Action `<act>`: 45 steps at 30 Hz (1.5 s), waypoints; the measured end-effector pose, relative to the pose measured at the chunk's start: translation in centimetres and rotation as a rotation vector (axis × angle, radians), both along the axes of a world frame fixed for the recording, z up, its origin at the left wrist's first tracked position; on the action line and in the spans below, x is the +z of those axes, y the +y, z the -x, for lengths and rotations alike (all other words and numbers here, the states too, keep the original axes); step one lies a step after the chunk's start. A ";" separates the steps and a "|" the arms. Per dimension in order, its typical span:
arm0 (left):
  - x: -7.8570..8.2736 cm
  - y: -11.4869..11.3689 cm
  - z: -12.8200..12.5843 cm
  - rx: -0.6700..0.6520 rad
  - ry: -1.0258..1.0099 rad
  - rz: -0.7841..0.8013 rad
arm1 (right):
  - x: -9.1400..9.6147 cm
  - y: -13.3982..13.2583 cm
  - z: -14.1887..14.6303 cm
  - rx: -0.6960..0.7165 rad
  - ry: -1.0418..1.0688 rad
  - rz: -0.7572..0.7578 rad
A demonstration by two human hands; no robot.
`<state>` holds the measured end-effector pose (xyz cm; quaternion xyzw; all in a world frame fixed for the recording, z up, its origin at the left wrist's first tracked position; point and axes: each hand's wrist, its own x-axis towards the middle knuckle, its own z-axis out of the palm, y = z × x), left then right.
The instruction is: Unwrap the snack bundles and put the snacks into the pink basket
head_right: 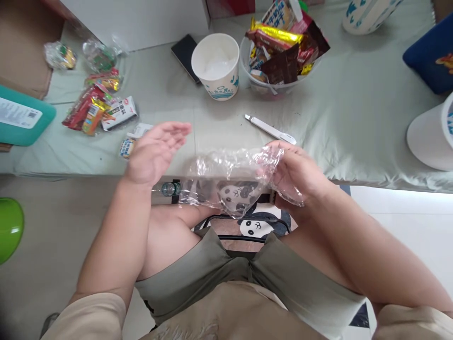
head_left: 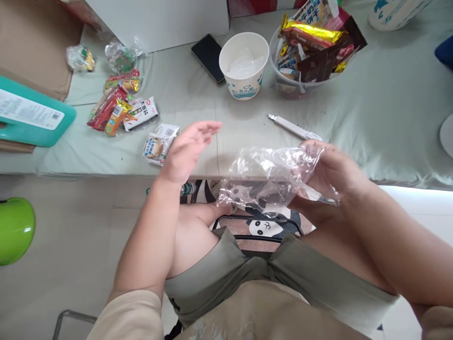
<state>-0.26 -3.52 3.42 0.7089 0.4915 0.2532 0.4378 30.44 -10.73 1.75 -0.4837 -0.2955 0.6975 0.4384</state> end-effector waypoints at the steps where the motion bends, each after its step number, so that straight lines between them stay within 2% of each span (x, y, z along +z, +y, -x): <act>1: -0.5 0.2 -0.3 -0.056 -0.041 0.047 | -0.1 0.2 0.0 -0.014 0.058 0.039; 3: -1.6 0.3 -1.4 -0.200 -0.143 0.128 | -0.4 0.6 0.2 -0.020 0.085 0.081; 5: -2.5 0.3 -2.9 -0.260 -0.242 0.189 | -0.8 0.8 0.6 0.012 0.087 0.112; 9: -3.2 -0.1 -5.8 -0.177 -0.286 0.327 | -1.8 0.3 1.7 0.055 0.070 0.109; 11: -3.0 -0.3 -6.7 -0.119 -0.260 0.342 | -2.3 -0.1 2.1 0.073 -0.083 -0.009; 15: -2.3 -0.8 -7.3 -0.044 -0.166 0.258 | -2.8 -0.8 2.4 0.123 -0.598 -0.465; 17: -2.2 -0.9 -7.3 -0.045 -0.175 0.265 | -2.9 -1.0 2.4 0.141 -0.788 -0.645; 19: -2.0 -1.1 -7.3 -0.062 -0.198 0.319 | -2.9 -1.1 2.5 0.164 -0.908 -0.716; 21: -1.9 -1.2 -7.4 -0.078 -0.191 0.362 | -2.8 -1.0 2.4 0.190 -0.958 -0.682; 23: -1.7 -1.2 -7.2 -0.086 -0.181 0.360 | -2.6 -0.7 2.3 0.207 -0.923 -0.611; 27: -1.5 -1.0 -6.4 -0.137 -0.224 0.345 | -2.1 -0.1 1.9 0.196 -0.644 -0.559; 30: -1.6 -0.9 -5.7 -0.146 -0.258 0.345 | -1.8 0.1 1.8 0.141 -0.476 -0.435; 34: -1.8 -0.7 -5.4 -0.124 -0.338 0.334 | -1.6 -0.2 2.1 0.078 -0.419 -0.286; 38: -2.2 -0.4 -5.6 -0.115 -0.426 0.280 | -1.6 -0.2 2.3 0.004 -0.399 -0.343; 42: -2.8 0.0 -5.9 -0.078 -0.403 0.332 | -1.9 0.4 2.3 -0.159 -0.407 -0.455; 45: -3.2 0.2 -6.0 -0.052 -0.339 0.299 | -2.1 0.5 2.1 -0.132 -0.376 -0.418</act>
